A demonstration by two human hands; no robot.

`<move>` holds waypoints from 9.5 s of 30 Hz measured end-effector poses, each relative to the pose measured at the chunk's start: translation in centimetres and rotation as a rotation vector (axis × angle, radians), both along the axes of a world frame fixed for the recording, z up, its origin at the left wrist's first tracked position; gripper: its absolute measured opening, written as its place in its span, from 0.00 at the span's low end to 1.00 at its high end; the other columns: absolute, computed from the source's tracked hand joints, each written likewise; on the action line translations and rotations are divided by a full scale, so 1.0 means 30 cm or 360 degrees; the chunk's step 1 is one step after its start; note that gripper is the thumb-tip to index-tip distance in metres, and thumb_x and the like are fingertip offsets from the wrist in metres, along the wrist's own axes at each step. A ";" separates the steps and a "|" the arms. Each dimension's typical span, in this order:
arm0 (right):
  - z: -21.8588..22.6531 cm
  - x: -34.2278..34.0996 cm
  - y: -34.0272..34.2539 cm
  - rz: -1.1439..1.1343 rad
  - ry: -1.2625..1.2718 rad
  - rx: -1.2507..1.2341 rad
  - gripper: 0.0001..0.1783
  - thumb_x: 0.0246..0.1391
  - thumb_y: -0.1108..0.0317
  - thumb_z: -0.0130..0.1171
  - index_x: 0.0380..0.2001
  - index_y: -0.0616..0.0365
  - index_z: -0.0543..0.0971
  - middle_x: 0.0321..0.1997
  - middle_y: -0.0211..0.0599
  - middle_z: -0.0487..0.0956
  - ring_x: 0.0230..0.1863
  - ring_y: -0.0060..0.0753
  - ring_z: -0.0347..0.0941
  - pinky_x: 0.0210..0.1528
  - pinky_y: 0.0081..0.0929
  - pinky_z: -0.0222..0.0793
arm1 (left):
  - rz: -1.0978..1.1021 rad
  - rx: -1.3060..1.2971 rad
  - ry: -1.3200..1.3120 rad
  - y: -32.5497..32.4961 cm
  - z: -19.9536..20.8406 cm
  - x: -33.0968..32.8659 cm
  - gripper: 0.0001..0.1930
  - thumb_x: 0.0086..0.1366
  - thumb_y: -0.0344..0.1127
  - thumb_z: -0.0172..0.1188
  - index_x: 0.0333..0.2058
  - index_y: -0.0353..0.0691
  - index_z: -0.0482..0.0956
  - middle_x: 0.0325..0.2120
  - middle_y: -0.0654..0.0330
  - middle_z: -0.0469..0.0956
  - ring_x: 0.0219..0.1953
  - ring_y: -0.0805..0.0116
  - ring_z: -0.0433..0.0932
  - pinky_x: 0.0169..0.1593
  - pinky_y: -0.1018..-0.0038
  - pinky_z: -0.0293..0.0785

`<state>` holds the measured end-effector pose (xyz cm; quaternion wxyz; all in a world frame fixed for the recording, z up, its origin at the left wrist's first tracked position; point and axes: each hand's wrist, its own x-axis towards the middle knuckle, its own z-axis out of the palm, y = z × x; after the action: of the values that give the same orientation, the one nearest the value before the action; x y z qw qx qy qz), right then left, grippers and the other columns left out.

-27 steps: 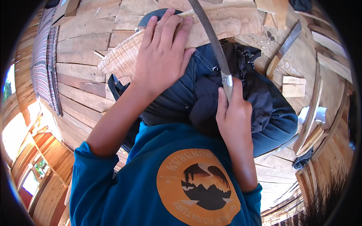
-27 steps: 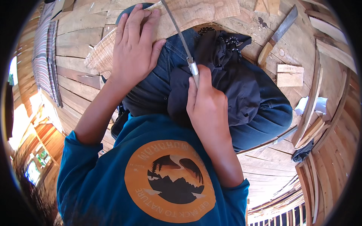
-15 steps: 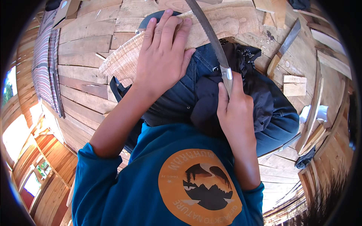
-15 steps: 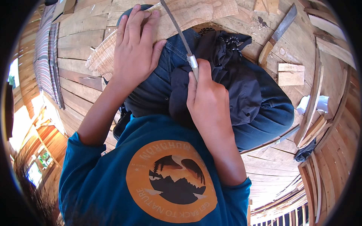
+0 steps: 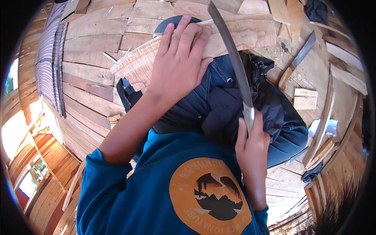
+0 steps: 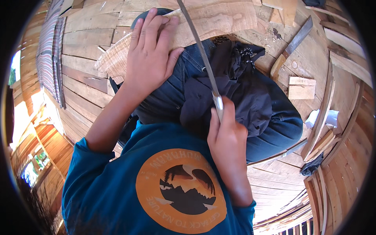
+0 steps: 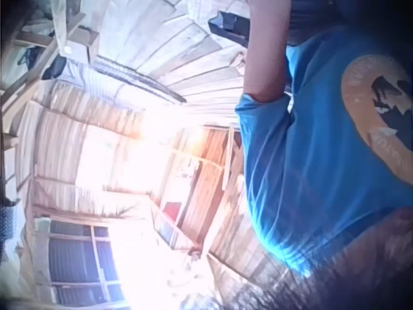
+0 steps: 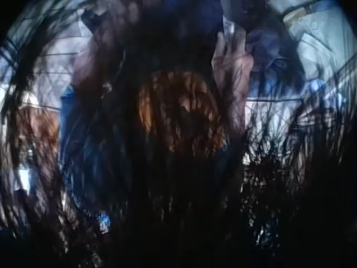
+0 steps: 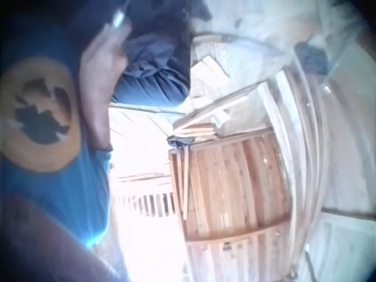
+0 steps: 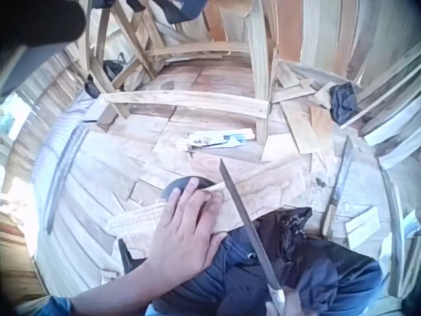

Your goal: The person saws a curved piece of wood by hand while sitting on a wooden floor, turning the wood over and sawing from different sides.

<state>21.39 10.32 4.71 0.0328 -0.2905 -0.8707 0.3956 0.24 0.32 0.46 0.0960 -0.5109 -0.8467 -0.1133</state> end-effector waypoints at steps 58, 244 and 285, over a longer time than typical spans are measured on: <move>-0.030 -0.081 0.004 0.0002 -0.0024 -0.0017 0.14 0.62 0.72 0.53 0.50 0.60 0.69 0.23 0.57 0.76 0.25 0.61 0.77 0.21 0.48 0.68 | 0.0054 0.0083 -0.0026 -0.004 -0.007 0.007 0.28 0.60 0.46 0.60 0.57 0.39 0.71 0.53 0.55 0.67 0.66 0.56 0.60 0.69 0.57 0.52; 0.007 -0.001 0.003 0.0034 -0.0009 0.0026 0.13 0.62 0.72 0.54 0.49 0.61 0.70 0.24 0.58 0.77 0.28 0.61 0.77 0.23 0.48 0.69 | 0.0076 0.0117 -0.0131 -0.017 -0.014 0.018 0.27 0.61 0.46 0.61 0.56 0.42 0.71 0.53 0.56 0.67 0.66 0.56 0.61 0.68 0.60 0.53; 0.041 -0.106 0.011 0.0036 -0.0156 0.0151 0.09 0.65 0.67 0.51 0.39 0.63 0.67 0.19 0.61 0.73 0.26 0.66 0.75 0.23 0.52 0.65 | -0.0053 0.0223 -0.0201 -0.036 -0.022 0.035 0.28 0.58 0.47 0.63 0.55 0.44 0.72 0.53 0.58 0.68 0.65 0.58 0.63 0.68 0.60 0.54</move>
<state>18.20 10.66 5.93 -0.0006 -0.2978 -0.8922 0.3394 1.28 -0.74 -0.19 0.0761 -0.5088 -0.8325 -0.2058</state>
